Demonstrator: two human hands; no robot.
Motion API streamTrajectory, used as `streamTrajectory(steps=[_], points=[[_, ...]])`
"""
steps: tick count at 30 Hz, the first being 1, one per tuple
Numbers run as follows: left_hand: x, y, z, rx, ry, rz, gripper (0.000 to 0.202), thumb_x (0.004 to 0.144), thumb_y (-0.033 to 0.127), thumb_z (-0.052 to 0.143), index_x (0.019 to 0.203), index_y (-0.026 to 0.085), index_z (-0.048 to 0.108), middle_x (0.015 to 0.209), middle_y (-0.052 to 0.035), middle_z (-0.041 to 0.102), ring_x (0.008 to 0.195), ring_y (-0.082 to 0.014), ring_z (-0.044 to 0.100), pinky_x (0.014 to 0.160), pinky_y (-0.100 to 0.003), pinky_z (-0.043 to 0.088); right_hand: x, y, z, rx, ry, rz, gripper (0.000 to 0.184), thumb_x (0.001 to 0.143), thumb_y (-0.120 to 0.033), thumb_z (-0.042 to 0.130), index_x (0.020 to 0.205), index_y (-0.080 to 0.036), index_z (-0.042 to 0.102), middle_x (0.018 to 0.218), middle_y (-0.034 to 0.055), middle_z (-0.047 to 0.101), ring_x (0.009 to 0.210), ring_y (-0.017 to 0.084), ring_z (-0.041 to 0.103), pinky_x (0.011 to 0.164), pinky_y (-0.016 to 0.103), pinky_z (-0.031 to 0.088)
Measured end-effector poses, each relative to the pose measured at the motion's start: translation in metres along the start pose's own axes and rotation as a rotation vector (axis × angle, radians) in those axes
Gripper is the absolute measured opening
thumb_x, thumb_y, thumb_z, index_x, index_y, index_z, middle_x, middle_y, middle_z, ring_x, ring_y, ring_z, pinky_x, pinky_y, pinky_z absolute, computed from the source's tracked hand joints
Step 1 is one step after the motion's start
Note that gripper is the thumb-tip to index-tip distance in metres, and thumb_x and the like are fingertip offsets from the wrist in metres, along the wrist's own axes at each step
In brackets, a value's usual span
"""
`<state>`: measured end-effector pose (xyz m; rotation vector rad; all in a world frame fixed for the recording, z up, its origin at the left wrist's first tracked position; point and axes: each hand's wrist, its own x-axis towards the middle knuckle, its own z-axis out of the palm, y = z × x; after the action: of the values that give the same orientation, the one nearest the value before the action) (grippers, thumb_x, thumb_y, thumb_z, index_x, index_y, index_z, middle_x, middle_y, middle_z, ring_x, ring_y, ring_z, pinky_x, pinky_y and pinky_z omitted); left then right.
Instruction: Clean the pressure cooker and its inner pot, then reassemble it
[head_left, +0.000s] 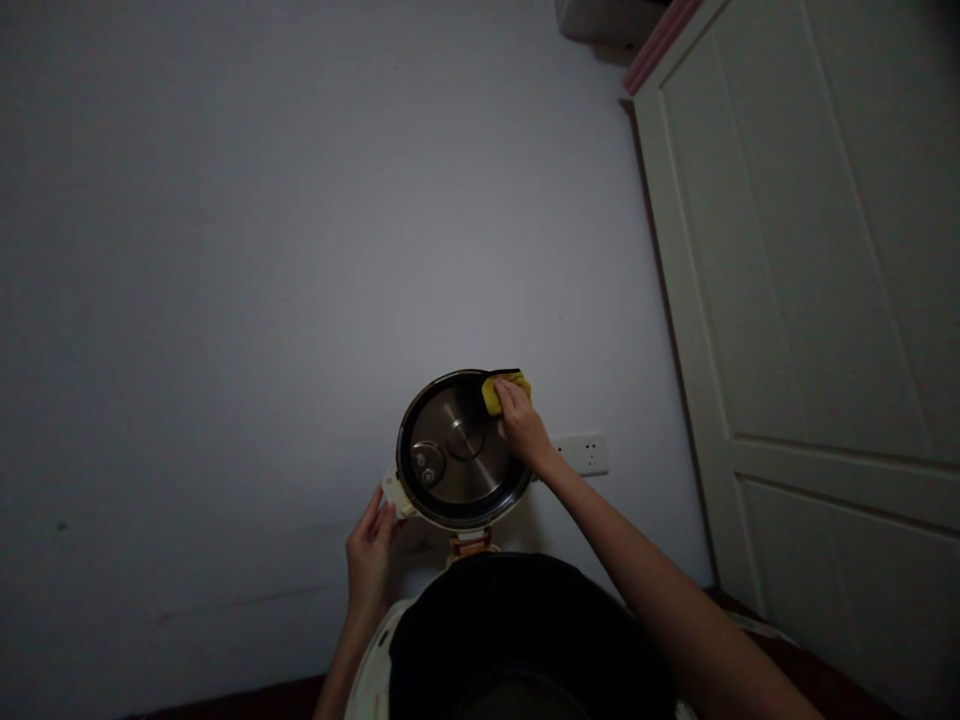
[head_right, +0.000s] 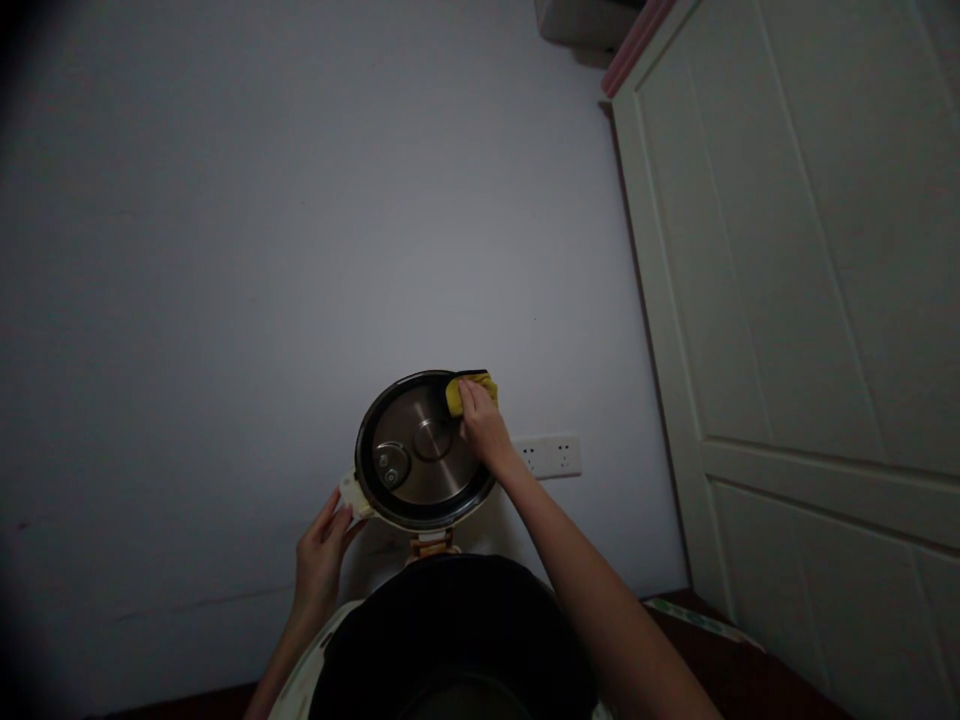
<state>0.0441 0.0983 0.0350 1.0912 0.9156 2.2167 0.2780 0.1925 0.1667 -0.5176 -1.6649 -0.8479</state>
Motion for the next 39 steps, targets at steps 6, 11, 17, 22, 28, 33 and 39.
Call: streamTrajectory(steps=[6, 11, 17, 22, 28, 33, 39], points=[[0.001, 0.000, 0.000, -0.014, -0.011, -0.002, 0.045, 0.081, 0.025, 0.062, 0.124, 0.013, 0.057, 0.126, -0.0123, 0.060, 0.109, -0.0256, 0.061, 0.095, -0.043, 0.049, -0.008, 0.003, -0.002, -0.060, -0.025, 0.113, 0.054, 0.065, -0.002, 0.044, 0.119, -0.005, 0.050, 0.120, 0.0212, 0.054, 0.116, 0.030, 0.048, 0.100, 0.048, 0.044], [0.001, -0.002, 0.000, -0.021, -0.016, 0.015, 0.045, 0.080, 0.025, 0.063, 0.124, 0.014, 0.058, 0.127, -0.0120, 0.059, 0.110, -0.0257, 0.060, 0.094, -0.042, 0.049, -0.017, 0.005, -0.010, -0.080, -0.090, 0.122, 0.053, 0.067, -0.002, 0.043, 0.120, -0.003, 0.049, 0.120, 0.0232, 0.054, 0.117, 0.031, 0.047, 0.100, 0.049, 0.043], [0.001, -0.002, 0.000, 0.005, -0.015, 0.022, 0.048, 0.081, 0.027, 0.063, 0.126, 0.012, 0.056, 0.128, -0.0143, 0.058, 0.110, -0.0268, 0.060, 0.096, -0.044, 0.047, -0.003, 0.006, -0.013, -0.075, -0.162, 0.057, 0.051, 0.070, -0.003, 0.043, 0.120, -0.002, 0.050, 0.125, 0.0225, 0.053, 0.120, 0.030, 0.047, 0.104, 0.047, 0.040], [0.001, -0.001, -0.001, 0.022, -0.030, 0.044, 0.049, 0.080, 0.030, 0.064, 0.125, 0.013, 0.057, 0.127, -0.0134, 0.059, 0.110, -0.0270, 0.060, 0.096, -0.044, 0.047, -0.012, 0.011, -0.013, -0.070, -0.159, 0.090, 0.050, 0.069, -0.004, 0.045, 0.119, -0.003, 0.051, 0.122, 0.0232, 0.055, 0.117, 0.030, 0.049, 0.101, 0.046, 0.043], [0.001, -0.002, -0.001, 0.013, -0.043, 0.047, 0.050, 0.080, 0.030, 0.063, 0.126, 0.013, 0.056, 0.126, -0.0125, 0.060, 0.110, -0.0260, 0.060, 0.096, -0.044, 0.047, -0.015, 0.017, -0.026, -0.026, -0.142, 0.125, 0.047, 0.072, -0.005, 0.044, 0.117, -0.011, 0.052, 0.118, 0.0172, 0.060, 0.112, 0.027, 0.054, 0.096, 0.044, 0.047], [0.002, -0.003, -0.001, 0.026, -0.027, 0.042, 0.050, 0.079, 0.030, 0.063, 0.126, 0.013, 0.056, 0.125, -0.0123, 0.061, 0.107, -0.0252, 0.062, 0.095, -0.043, 0.048, -0.051, 0.032, -0.066, 0.021, -0.085, 0.022, 0.052, 0.075, -0.004, 0.043, 0.127, -0.014, 0.046, 0.124, 0.0155, 0.057, 0.118, 0.025, 0.053, 0.100, 0.045, 0.045], [0.006, -0.008, -0.003, 0.045, -0.014, 0.058, 0.049, 0.079, 0.030, 0.064, 0.124, 0.013, 0.058, 0.124, -0.0128, 0.061, 0.106, -0.0255, 0.062, 0.093, -0.043, 0.050, -0.129, 0.055, -0.091, -0.090, -0.279, -0.368, 0.037, 0.089, -0.004, 0.039, 0.124, -0.010, 0.051, 0.115, 0.0188, 0.064, 0.113, 0.025, 0.058, 0.089, 0.043, 0.054]])
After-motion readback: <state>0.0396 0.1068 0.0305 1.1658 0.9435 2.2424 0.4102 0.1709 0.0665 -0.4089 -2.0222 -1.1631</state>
